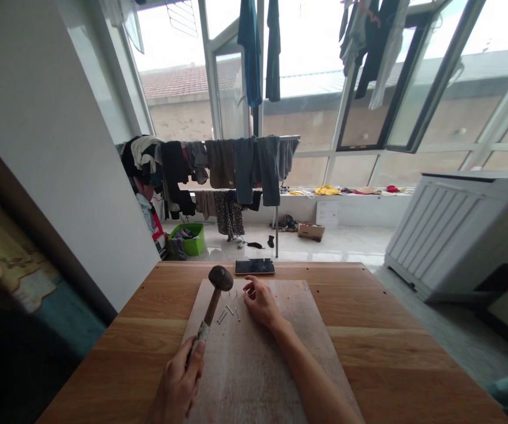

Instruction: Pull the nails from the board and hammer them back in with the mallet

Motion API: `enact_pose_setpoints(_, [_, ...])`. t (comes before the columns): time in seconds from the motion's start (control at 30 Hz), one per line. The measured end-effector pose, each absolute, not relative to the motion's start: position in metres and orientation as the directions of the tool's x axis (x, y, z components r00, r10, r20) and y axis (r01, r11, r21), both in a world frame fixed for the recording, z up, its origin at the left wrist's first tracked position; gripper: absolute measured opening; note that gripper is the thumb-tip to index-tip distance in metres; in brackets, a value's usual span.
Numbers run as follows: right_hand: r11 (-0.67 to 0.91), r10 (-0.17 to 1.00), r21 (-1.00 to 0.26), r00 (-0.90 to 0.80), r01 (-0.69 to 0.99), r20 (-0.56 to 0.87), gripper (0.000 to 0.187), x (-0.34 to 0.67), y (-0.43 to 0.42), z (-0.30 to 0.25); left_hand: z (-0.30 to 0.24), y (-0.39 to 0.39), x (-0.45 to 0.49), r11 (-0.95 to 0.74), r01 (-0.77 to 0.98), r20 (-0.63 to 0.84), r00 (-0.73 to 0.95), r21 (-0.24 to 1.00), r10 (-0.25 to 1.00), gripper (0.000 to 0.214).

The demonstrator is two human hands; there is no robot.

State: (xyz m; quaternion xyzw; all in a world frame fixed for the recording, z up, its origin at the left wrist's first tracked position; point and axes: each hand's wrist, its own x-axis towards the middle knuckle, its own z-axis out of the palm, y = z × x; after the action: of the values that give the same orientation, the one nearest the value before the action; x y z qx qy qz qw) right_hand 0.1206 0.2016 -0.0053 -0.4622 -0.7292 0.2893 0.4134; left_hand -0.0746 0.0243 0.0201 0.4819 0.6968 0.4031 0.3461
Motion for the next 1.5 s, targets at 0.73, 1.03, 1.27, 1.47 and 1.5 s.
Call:
enact_pose_setpoints(0.73, [0.409,0.912,-0.749,-0.199,0.521,0.359,0.058,0.121,0.200,-0.003,0.027,0.040,-0.049,0.103,0.535,-0.049,-0.114,0.839,0.992,0.059])
enact_pose_setpoints(1.03, [0.468,0.880,-0.748,-0.170,0.471,0.444,0.030,0.122,0.199,0.004,0.014,0.026,-0.072,0.127,0.506,-0.003,-0.239,0.853,0.971,0.072])
enact_pose_setpoints(1.27, [0.651,0.759,-0.539,-0.473,0.534,0.448,0.010,0.127,0.178,0.051,0.009,0.024,-0.081,0.148,0.478,0.016,-0.321,0.866,0.947,0.079])
enact_pose_setpoints(1.47, [0.865,0.476,0.061,-0.854,0.497,0.208,0.015,0.120,0.161,0.052,0.014,0.026,-0.080,0.159,0.487,0.011,-0.328,0.859,0.945,0.076])
enact_pose_setpoints(1.5, [0.872,0.446,0.125,-0.873,0.474,0.197,0.016,0.119,0.160,0.052,0.014,0.025,-0.079,0.162,0.490,0.008,-0.326,0.857,0.945,0.075])
